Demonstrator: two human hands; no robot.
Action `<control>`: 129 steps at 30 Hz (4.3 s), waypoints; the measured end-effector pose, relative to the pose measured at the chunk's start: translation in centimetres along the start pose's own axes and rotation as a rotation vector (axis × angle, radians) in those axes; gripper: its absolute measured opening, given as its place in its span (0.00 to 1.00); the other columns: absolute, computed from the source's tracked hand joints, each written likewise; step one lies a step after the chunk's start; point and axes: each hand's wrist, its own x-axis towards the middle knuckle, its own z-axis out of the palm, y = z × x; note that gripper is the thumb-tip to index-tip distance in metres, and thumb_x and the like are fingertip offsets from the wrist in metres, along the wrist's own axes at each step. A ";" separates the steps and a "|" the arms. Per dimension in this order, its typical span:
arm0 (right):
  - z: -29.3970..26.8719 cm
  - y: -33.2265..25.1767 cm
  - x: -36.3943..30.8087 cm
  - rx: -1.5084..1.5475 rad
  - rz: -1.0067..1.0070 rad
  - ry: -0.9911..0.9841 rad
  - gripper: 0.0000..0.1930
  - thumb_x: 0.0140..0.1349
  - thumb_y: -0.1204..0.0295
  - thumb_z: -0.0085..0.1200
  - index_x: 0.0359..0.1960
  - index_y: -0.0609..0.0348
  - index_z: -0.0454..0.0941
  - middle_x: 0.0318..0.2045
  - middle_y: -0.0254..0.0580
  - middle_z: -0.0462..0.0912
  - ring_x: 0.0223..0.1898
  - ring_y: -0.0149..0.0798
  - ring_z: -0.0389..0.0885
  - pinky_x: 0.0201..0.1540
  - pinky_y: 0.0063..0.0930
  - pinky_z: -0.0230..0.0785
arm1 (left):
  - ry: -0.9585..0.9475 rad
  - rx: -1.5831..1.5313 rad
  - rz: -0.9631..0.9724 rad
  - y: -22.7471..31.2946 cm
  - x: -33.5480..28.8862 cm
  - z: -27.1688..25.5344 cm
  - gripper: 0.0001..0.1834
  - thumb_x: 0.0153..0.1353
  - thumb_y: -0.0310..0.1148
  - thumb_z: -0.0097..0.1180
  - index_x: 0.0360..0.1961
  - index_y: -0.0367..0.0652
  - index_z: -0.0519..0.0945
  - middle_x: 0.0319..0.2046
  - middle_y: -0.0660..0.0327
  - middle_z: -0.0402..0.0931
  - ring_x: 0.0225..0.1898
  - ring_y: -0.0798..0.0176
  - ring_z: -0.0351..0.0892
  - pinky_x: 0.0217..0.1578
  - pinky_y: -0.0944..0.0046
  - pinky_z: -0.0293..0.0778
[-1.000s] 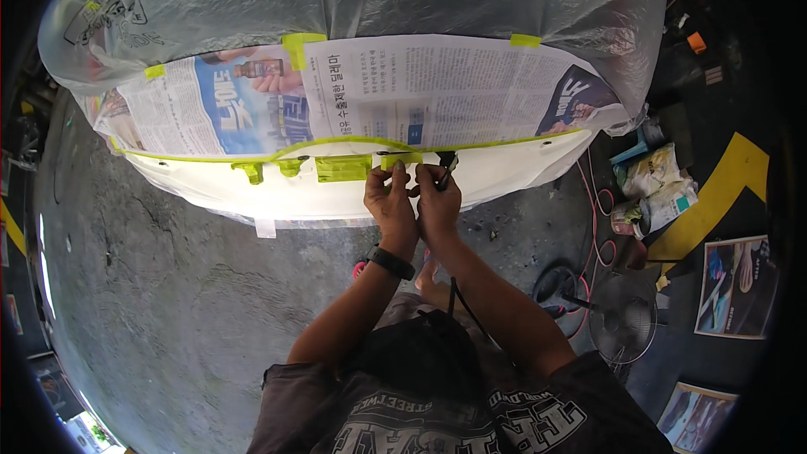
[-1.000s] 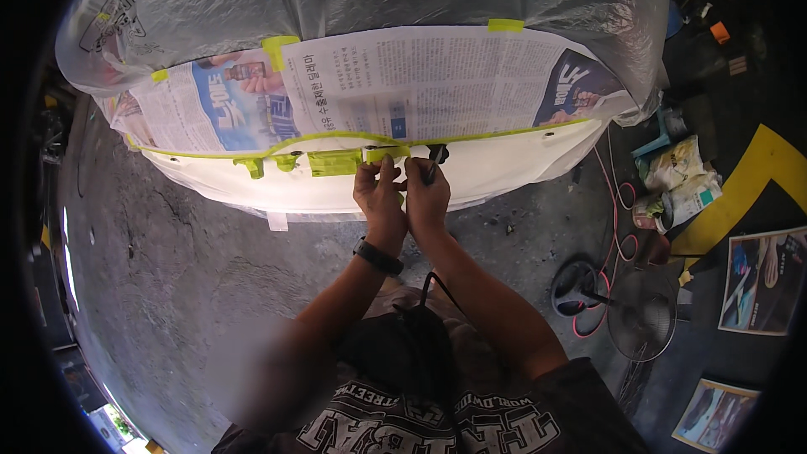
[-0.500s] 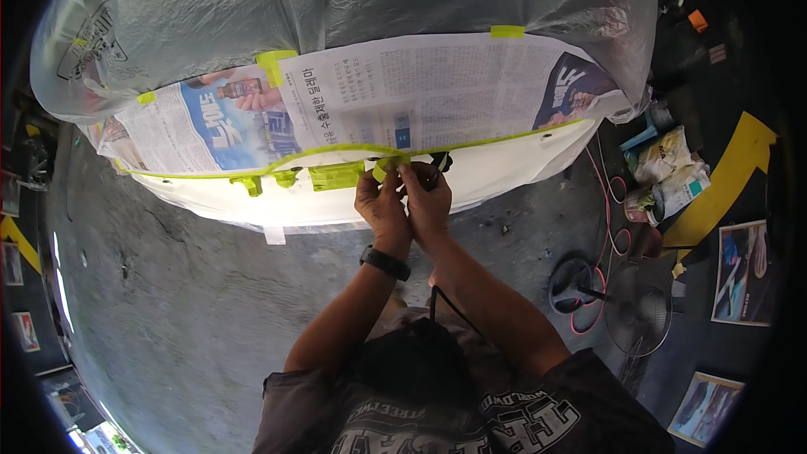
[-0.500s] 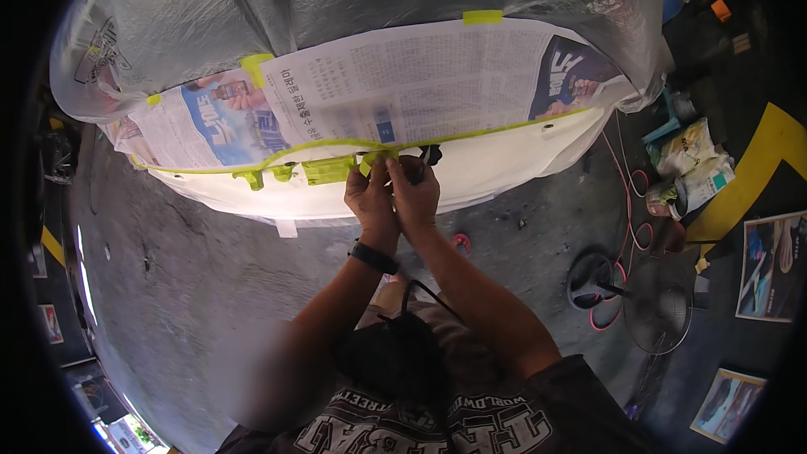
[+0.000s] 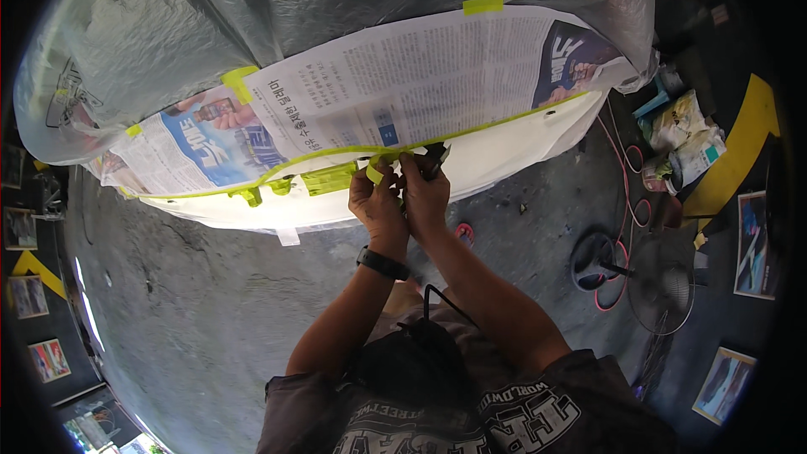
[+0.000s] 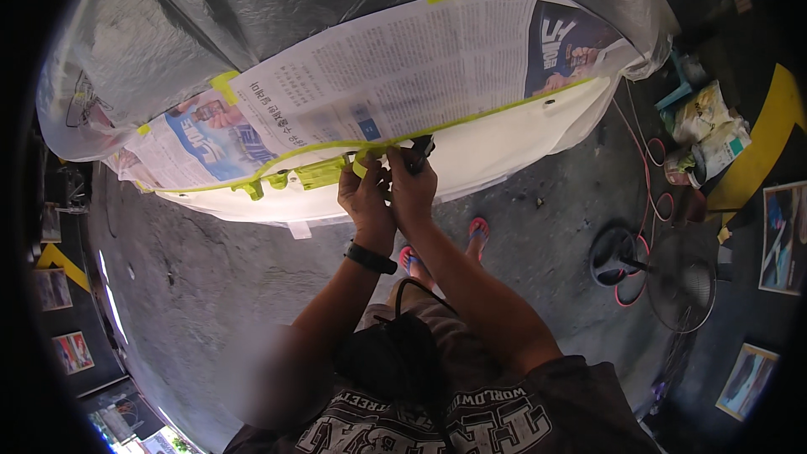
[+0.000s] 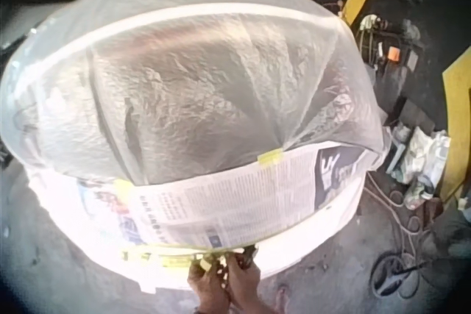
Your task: The person applies masking tape onto car components and trims the tape using a utility knife.
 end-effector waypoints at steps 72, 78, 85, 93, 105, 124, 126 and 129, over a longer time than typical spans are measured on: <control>-3.1 1.5 1.6 0.032 0.029 -0.154 0.14 0.63 0.81 0.50 0.50 0.56 0.76 0.33 0.29 0.77 0.25 0.21 0.70 0.28 0.19 0.64 | 0.337 0.151 0.018 0.4 -0.6 2.3 0.11 0.62 0.35 0.72 0.33 0.43 0.81 0.23 0.67 0.77 0.19 0.76 0.70 0.18 0.74 0.64; -4.2 0.6 2.2 0.032 0.127 -0.238 0.22 0.59 0.85 0.49 0.56 0.60 0.76 0.35 0.30 0.78 0.20 0.21 0.67 0.21 0.17 0.58 | 0.378 0.194 -0.005 0.0 -0.7 2.6 0.12 0.62 0.36 0.72 0.39 0.41 0.82 0.27 0.67 0.79 0.21 0.76 0.72 0.16 0.73 0.63; -10.7 -2.0 1.5 -0.630 0.159 -0.498 0.24 0.65 0.80 0.51 0.65 0.59 0.73 0.33 0.29 0.78 0.24 0.22 0.70 0.28 0.18 0.65 | 0.397 0.083 -0.088 -0.3 -2.0 3.2 0.20 0.63 0.35 0.71 0.53 0.39 0.83 0.37 0.65 0.80 0.29 0.73 0.77 0.25 0.71 0.69; -9.8 -11.7 1.5 -1.140 -0.306 -1.136 0.29 0.69 0.81 0.48 0.73 0.61 0.64 0.29 0.36 0.80 0.29 0.25 0.77 0.39 0.22 0.73 | 0.503 -0.565 -0.024 -3.0 -0.6 4.1 0.14 0.58 0.28 0.73 0.45 0.48 0.85 0.45 0.71 0.82 0.32 0.78 0.69 0.34 0.72 0.63; 1.9 -13.3 1.7 -1.987 -0.350 -1.222 0.42 0.60 0.78 0.54 0.78 0.60 0.50 0.30 0.53 0.84 0.32 0.57 0.84 0.39 0.46 0.73 | 0.435 -0.983 0.028 -4.8 0.7 4.9 0.06 0.61 0.30 0.72 0.36 0.47 0.85 0.31 0.70 0.83 0.29 0.75 0.74 0.33 0.70 0.70; 3.4 -11.6 1.5 -2.230 -0.477 -1.230 0.48 0.58 0.74 0.58 0.79 0.52 0.45 0.32 0.63 0.86 0.35 0.65 0.86 0.41 0.57 0.78 | 0.423 -1.036 0.014 -4.2 1.6 5.1 0.03 0.61 0.28 0.66 0.35 0.43 0.84 0.30 0.68 0.82 0.27 0.74 0.74 0.31 0.70 0.71; 3.2 -11.3 1.6 -2.221 -0.500 -1.228 0.47 0.58 0.74 0.58 0.79 0.52 0.46 0.32 0.63 0.86 0.36 0.65 0.86 0.41 0.57 0.78 | 0.423 -1.039 -0.065 -3.3 1.4 5.0 0.03 0.60 0.29 0.66 0.33 0.44 0.84 0.28 0.68 0.81 0.27 0.74 0.74 0.30 0.69 0.71; 3.2 -11.3 1.4 -2.197 -0.521 -1.224 0.46 0.59 0.74 0.58 0.78 0.52 0.47 0.34 0.64 0.86 0.37 0.64 0.86 0.41 0.57 0.78 | 0.391 -1.031 -0.096 -3.9 1.6 4.7 0.05 0.60 0.30 0.66 0.35 0.44 0.82 0.27 0.68 0.79 0.26 0.74 0.73 0.30 0.69 0.70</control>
